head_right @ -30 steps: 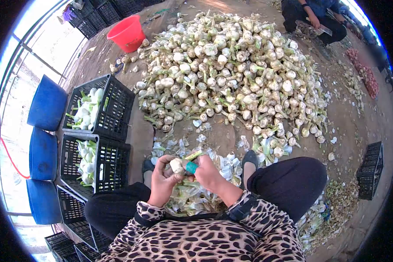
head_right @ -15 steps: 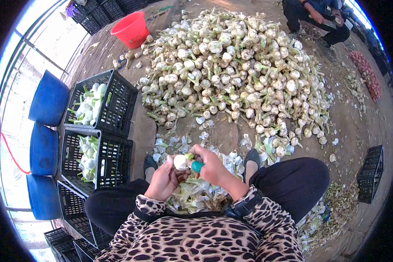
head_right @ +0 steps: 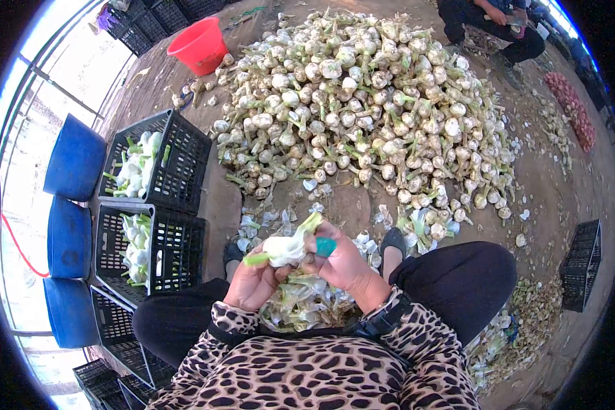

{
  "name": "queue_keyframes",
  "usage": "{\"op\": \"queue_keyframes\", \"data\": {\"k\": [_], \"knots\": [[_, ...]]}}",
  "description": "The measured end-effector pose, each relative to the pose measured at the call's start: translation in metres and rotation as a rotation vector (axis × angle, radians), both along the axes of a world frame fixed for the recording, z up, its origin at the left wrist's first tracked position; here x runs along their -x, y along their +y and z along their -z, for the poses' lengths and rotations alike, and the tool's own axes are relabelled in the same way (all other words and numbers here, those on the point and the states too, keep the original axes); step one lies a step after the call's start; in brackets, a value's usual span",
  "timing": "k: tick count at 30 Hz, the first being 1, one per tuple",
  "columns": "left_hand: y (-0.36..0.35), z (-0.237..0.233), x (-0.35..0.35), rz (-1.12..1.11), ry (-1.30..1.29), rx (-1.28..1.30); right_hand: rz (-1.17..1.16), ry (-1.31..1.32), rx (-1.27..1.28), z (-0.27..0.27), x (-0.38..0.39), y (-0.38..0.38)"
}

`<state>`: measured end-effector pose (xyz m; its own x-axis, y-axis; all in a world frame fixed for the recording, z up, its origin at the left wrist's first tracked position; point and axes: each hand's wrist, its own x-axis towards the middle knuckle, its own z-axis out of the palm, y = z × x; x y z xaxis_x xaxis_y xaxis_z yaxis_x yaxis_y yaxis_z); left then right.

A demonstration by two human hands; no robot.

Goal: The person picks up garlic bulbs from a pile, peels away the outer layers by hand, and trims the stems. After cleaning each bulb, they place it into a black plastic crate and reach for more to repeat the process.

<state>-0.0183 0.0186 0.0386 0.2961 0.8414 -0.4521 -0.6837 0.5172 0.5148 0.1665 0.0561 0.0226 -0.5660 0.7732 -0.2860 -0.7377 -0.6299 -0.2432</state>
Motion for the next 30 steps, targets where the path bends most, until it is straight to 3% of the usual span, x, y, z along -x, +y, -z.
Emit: {"op": "queue_keyframes", "data": {"k": [3,4,6,9,12,13,16,19,23,26,30], "knots": [[-0.002,0.008,0.006,-0.004,-0.095,-0.068,0.208,0.049,0.209,0.024,-0.012,0.019],[-0.003,0.008,0.007,-0.024,-0.087,-0.059,0.268,0.167,0.131,0.027,-0.023,0.03],[-0.004,0.007,0.008,-0.058,-0.068,-0.042,0.143,-0.834,-0.271,0.021,-0.028,0.033],[-0.002,0.009,0.008,-0.133,0.032,-0.097,-0.776,-1.786,-1.229,0.022,-0.009,0.006],[-0.001,0.004,0.008,-0.183,0.07,-0.073,-0.493,-1.512,-1.175,0.011,-0.002,0.0],[-0.002,-0.001,0.007,-0.175,0.112,-0.057,-0.248,-1.445,-1.192,0.007,0.002,0.002],[-0.002,0.003,0.006,-0.175,0.131,-0.029,0.065,-1.272,-1.07,-0.018,0.018,-0.002],[-0.002,0.004,0.007,-0.2,0.134,-0.022,0.169,-1.378,-1.2,-0.008,0.023,-0.005],[-0.003,0.005,0.004,-0.133,0.369,-0.127,0.208,-1.467,-1.323,-0.004,0.023,-0.006],[-0.005,0.006,0.004,-0.091,0.383,-0.084,0.235,-1.572,-1.456,-0.008,0.022,-0.008],[-0.007,0.008,0.005,-0.08,0.323,-0.025,0.197,-1.612,-1.45,-0.014,0.022,-0.008]]}}
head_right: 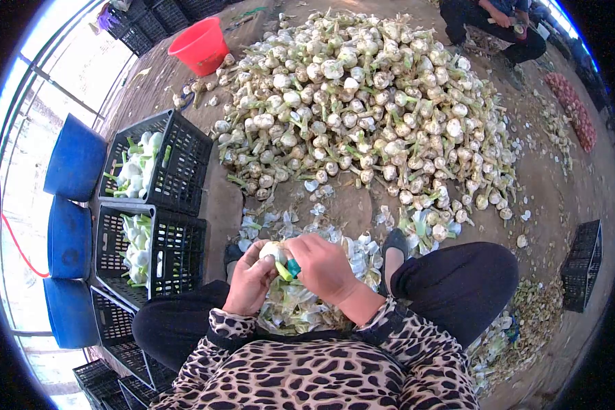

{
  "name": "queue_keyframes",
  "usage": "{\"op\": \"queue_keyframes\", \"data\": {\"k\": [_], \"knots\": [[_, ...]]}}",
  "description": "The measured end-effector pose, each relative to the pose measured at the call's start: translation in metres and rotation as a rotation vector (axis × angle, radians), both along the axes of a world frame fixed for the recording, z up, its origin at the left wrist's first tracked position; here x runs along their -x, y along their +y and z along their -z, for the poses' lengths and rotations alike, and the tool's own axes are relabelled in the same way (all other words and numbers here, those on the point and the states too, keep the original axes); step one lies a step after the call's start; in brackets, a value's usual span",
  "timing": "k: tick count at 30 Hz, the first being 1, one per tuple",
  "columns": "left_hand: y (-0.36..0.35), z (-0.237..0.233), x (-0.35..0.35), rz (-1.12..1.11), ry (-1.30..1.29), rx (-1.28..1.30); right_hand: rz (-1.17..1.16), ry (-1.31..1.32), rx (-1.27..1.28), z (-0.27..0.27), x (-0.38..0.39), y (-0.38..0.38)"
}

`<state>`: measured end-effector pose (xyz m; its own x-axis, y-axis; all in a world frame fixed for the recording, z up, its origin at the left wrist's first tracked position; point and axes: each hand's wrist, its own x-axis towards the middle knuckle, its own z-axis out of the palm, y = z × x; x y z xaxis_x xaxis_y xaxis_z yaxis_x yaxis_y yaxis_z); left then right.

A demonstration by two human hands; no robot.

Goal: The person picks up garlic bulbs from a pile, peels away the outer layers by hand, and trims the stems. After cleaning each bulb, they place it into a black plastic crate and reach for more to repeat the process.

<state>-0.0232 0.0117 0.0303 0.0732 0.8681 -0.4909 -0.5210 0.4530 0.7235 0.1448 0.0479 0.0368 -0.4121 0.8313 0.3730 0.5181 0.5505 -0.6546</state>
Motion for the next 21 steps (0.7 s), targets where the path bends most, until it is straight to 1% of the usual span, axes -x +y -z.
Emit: {"op": "queue_keyframes", "data": {"k": [2,5,8,9,11,12,14,15,18,19,20,21], "knots": [[0.002,-0.001,0.002,-0.004,-0.029,0.053,-0.009,-0.032,0.011,-0.002,-0.001,0.003],[0.004,-0.011,0.0,0.087,-0.06,0.078,0.07,-0.027,-0.026,0.005,-0.004,0.007],[0.0,-0.005,0.002,0.175,-0.09,0.012,0.144,-0.174,0.081,0.017,-0.013,0.011],[0.001,-0.01,0.001,0.179,-0.089,-0.006,0.106,-0.344,0.194,0.022,-0.015,0.012],[0.001,-0.01,0.004,0.16,-0.074,-0.068,0.03,-0.505,0.263,0.056,-0.02,0.0],[0.001,-0.009,0.005,0.148,-0.066,-0.099,-0.01,-0.585,0.296,0.062,-0.021,-0.003],[0.003,-0.006,0.006,0.105,0.012,-0.151,-0.193,-0.534,0.353,0.072,-0.025,-0.002],[0.003,-0.005,0.008,0.082,0.051,-0.177,-0.285,-0.508,0.381,0.068,-0.023,0.0],[0.003,-0.003,0.024,-0.167,0.055,-0.105,-0.247,-0.462,0.636,0.051,-0.01,0.004],[0.004,0.004,0.041,-0.282,0.031,-0.211,-0.258,-0.444,0.65,0.055,-0.009,0.004],[0.004,0.004,0.061,-0.585,-0.247,-0.216,-0.266,-0.43,0.666,0.068,-0.009,-0.001],[0.008,-0.013,0.079,-0.68,-0.25,-0.427,-0.27,-0.418,0.685,0.082,-0.009,-0.006]]}}
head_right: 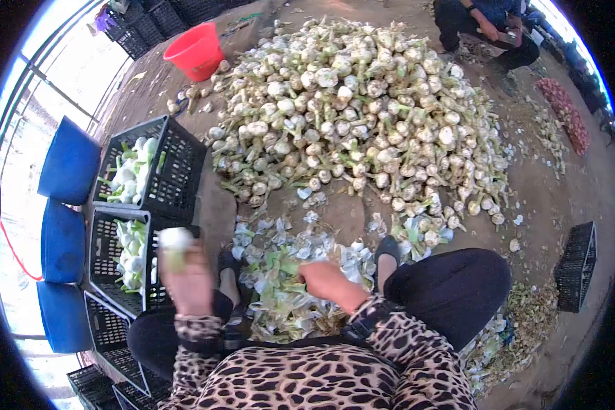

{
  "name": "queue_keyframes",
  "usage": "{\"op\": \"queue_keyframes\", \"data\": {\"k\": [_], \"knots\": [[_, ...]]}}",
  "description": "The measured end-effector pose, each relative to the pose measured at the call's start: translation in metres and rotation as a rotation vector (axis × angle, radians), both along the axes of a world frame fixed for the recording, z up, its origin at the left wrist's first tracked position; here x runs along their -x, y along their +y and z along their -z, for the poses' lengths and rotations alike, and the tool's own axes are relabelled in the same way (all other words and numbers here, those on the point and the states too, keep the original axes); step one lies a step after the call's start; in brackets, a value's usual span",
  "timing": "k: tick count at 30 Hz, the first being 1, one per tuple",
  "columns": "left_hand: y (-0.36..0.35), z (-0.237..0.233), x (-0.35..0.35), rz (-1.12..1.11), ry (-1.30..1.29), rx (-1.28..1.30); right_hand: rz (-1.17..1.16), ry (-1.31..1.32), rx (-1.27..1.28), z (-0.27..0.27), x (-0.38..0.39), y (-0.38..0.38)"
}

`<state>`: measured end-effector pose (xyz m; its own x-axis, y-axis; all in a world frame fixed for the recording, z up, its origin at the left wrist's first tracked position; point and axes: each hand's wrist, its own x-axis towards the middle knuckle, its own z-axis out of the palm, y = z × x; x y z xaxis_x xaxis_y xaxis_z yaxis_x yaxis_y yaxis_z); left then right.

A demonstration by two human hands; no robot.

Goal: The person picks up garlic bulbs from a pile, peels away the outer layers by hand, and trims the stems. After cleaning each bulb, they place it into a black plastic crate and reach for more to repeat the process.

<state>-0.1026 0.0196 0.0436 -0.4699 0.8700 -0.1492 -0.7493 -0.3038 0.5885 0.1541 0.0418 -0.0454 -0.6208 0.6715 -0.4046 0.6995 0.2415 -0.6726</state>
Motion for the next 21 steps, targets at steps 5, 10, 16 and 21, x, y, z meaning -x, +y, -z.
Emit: {"op": "queue_keyframes", "data": {"k": [5,10,16,21], "knots": [[0.003,0.001,0.024,-0.169,-0.15,0.172,0.018,0.01,-0.016,0.075,0.007,-0.005],[0.003,0.036,-0.036,0.088,0.003,0.539,0.464,0.105,-0.069,0.108,-0.007,0.062],[0.019,0.032,-0.053,0.331,0.108,0.637,0.698,-0.275,-0.411,0.17,-0.067,0.167],[0.025,0.054,-0.049,0.402,0.058,0.653,0.573,-0.456,-0.288,0.2,-0.081,0.209]]}}
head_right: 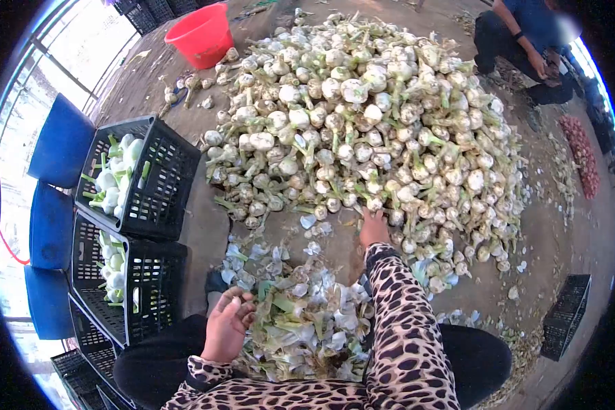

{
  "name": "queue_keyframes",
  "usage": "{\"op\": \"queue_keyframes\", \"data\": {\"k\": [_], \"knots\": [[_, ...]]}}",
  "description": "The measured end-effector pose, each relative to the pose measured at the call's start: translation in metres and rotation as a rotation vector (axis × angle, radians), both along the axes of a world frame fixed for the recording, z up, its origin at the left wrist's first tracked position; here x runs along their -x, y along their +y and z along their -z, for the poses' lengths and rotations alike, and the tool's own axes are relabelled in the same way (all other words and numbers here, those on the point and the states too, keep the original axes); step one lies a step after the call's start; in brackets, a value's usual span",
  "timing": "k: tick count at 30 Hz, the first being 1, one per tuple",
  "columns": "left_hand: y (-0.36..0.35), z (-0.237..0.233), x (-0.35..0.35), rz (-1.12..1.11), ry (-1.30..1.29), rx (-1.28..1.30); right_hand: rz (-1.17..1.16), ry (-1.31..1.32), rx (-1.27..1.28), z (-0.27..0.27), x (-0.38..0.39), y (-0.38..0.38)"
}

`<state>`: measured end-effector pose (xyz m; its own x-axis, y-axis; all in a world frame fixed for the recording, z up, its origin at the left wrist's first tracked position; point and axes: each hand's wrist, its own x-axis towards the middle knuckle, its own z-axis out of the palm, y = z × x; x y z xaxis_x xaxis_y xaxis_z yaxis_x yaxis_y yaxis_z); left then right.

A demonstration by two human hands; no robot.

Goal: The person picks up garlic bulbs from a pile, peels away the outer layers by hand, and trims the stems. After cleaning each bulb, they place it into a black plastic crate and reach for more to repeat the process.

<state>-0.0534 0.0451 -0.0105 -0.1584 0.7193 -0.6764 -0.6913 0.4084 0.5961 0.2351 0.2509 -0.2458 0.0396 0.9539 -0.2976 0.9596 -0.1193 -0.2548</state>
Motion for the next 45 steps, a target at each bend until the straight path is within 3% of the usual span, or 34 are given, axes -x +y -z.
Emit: {"op": "queue_keyframes", "data": {"k": [4,5,8,9,10,14,17,20,22,23,25,27,33,36,43,45], "knots": [[0.003,0.002,-0.005,0.075,-0.012,0.035,-0.015,0.083,0.054,-0.021,0.01,0.002],[0.003,0.001,-0.006,0.101,-0.01,0.038,0.022,0.208,0.297,-0.037,0.015,0.002],[-0.002,0.004,-0.012,0.132,0.008,0.075,0.272,0.969,0.684,-0.073,0.062,-0.04],[-0.002,0.005,-0.014,0.113,0.004,0.081,0.303,1.2,0.664,-0.121,0.084,-0.06],[-0.005,0.005,-0.016,0.091,0.001,0.092,0.315,1.396,0.723,-0.126,0.095,-0.078],[-0.014,0.002,-0.011,0.125,-0.376,-0.275,-0.18,1.635,0.463,-0.214,0.131,-0.139],[-0.02,-0.029,-0.017,0.171,-0.295,-0.353,-0.289,1.328,0.235,-0.261,0.123,-0.161],[-0.026,-0.048,-0.028,0.213,-0.045,-0.424,-0.293,1.002,-0.068,-0.265,0.101,-0.186],[-0.029,-0.044,-0.033,0.268,0.244,-0.543,-0.012,1.267,0.126,-0.269,0.095,-0.201],[-0.029,-0.041,-0.035,0.248,0.206,-0.584,0.119,1.377,0.246,-0.274,0.094,-0.208],[-0.032,-0.037,-0.039,0.35,0.43,-0.605,0.316,1.518,0.368,-0.281,0.102,-0.214],[-0.033,-0.035,-0.039,0.438,0.747,-0.668,0.33,1.514,0.476,-0.284,0.1,-0.208],[-0.031,-0.042,-0.035,0.514,1.118,-0.697,0.358,1.592,0.48,-0.273,0.102,-0.204],[-0.03,-0.032,-0.039,0.45,0.988,-0.723,0.364,1.615,0.44,-0.27,0.101,-0.203],[-0.027,-0.036,-0.037,0.376,0.336,-0.534,0.14,1.416,0.227,-0.268,0.094,-0.198],[-0.028,-0.045,-0.039,0.382,0.217,-0.455,0.109,1.454,0.294,-0.27,0.086,-0.196]]}}
